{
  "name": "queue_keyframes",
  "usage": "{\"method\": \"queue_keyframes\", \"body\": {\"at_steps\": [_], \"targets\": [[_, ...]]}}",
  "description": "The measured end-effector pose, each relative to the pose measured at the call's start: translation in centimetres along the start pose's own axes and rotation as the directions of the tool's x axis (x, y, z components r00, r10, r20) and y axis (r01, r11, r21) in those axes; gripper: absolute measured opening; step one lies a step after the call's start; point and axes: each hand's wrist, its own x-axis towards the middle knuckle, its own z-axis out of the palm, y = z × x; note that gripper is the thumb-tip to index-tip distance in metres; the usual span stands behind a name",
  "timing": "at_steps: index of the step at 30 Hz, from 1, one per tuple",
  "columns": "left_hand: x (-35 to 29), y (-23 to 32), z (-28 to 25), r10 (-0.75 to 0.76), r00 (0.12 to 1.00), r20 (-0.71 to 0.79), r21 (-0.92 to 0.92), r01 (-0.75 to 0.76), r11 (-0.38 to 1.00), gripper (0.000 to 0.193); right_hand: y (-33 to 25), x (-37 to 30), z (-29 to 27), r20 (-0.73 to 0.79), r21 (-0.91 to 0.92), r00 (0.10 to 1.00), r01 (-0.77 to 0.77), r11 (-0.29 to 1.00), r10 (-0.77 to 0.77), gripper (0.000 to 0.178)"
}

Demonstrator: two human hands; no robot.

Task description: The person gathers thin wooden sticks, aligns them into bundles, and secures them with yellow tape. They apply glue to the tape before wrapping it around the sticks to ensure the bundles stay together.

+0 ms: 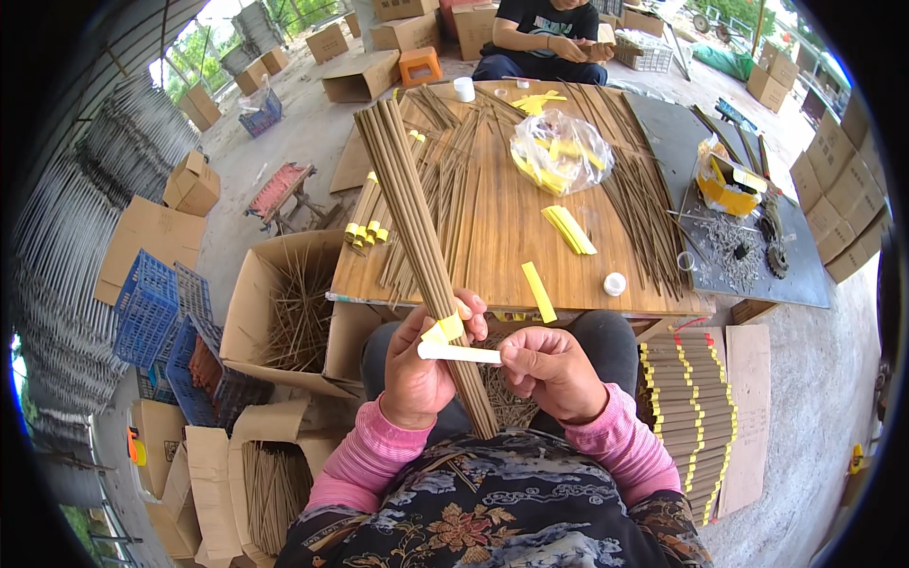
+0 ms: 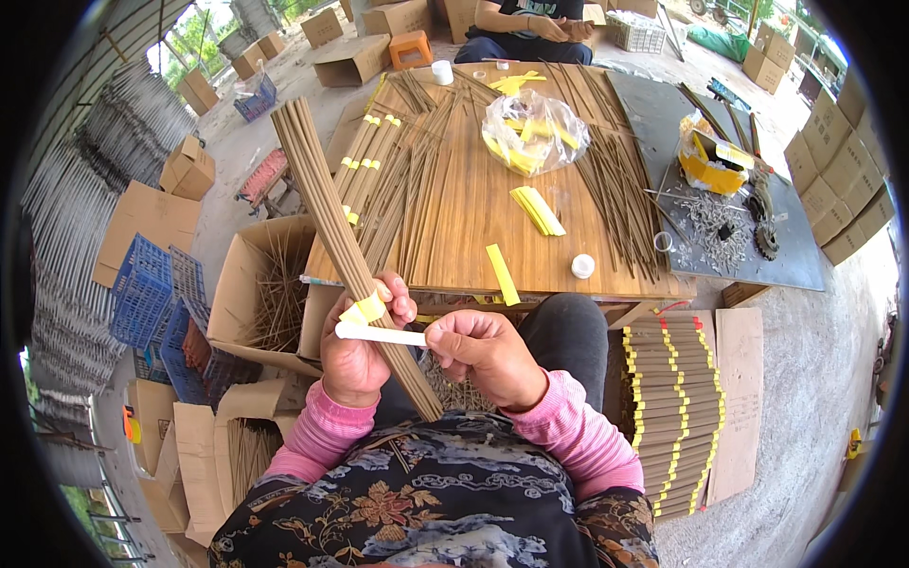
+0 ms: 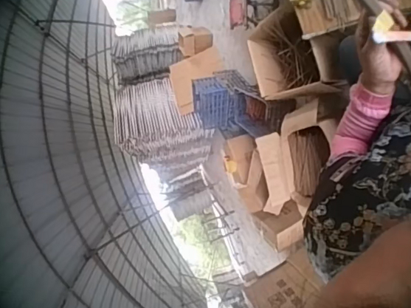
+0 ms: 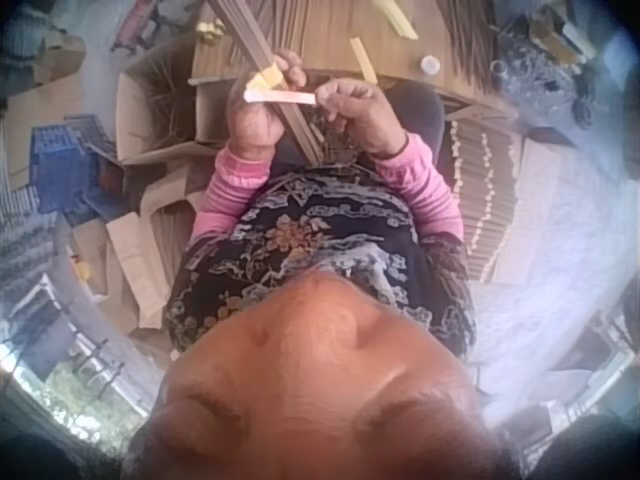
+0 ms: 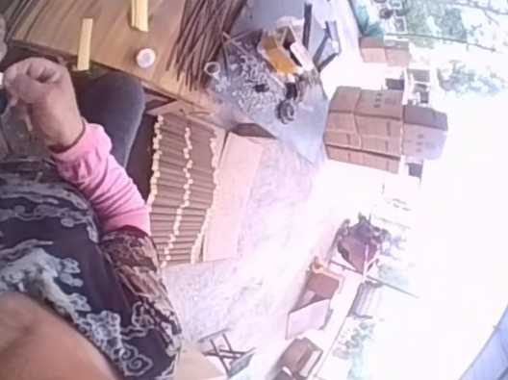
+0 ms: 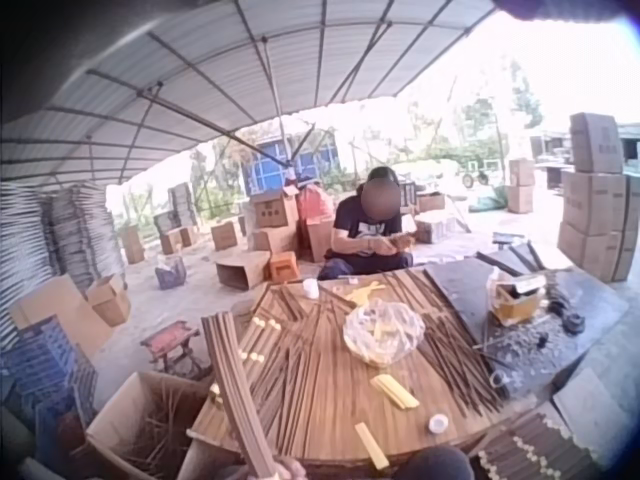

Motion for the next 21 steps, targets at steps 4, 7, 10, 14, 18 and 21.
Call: {"method": "queue_keyframes", "body": {"at_steps": [4,7,10,14,18,21], "targets": [[0.0,0.1,0.1,-0.01,1.0,-0.015,-0.011,0.01,1.0,0.035,0.0,0.0,0.0,0.056,0.067,0.998,-0.041,0.997,0.037,0.012],[-0.1,0.0,-0.2,0.004,1.0,-0.005,-0.035,-0.004,0.999,0.033,-0.4,-0.3,0.0,0.141,0.146,0.988,-0.076,0.986,0.056,0.013],[-0.1,0.0,-0.3,0.002,1.0,-0.01,-0.078,-0.003,0.997,0.032,-0.9,-0.6,-0.2,0.15,0.216,0.987,-0.081,0.973,0.049,0.014],[-0.3,0.0,-0.6,-0.003,1.0,-0.008,-0.062,0.003,0.998,0.032,-0.7,-0.3,-0.6,0.027,0.184,0.999,0.024,0.983,-0.029,0.014],[-0.3,-0.2,-0.3,0.006,1.0,-0.017,-0.035,-0.006,0.999,0.032,-0.5,-0.1,0.3,-0.03,0.091,0.999,0.028,0.995,-0.025,0.013],[-0.3,-0.1,-0.2,0.01,1.0,-0.006,0.007,-0.01,1.0,0.031,-0.2,0.0,0.5,-0.018,0.082,0.999,0.033,0.996,-0.031,0.013]]}}
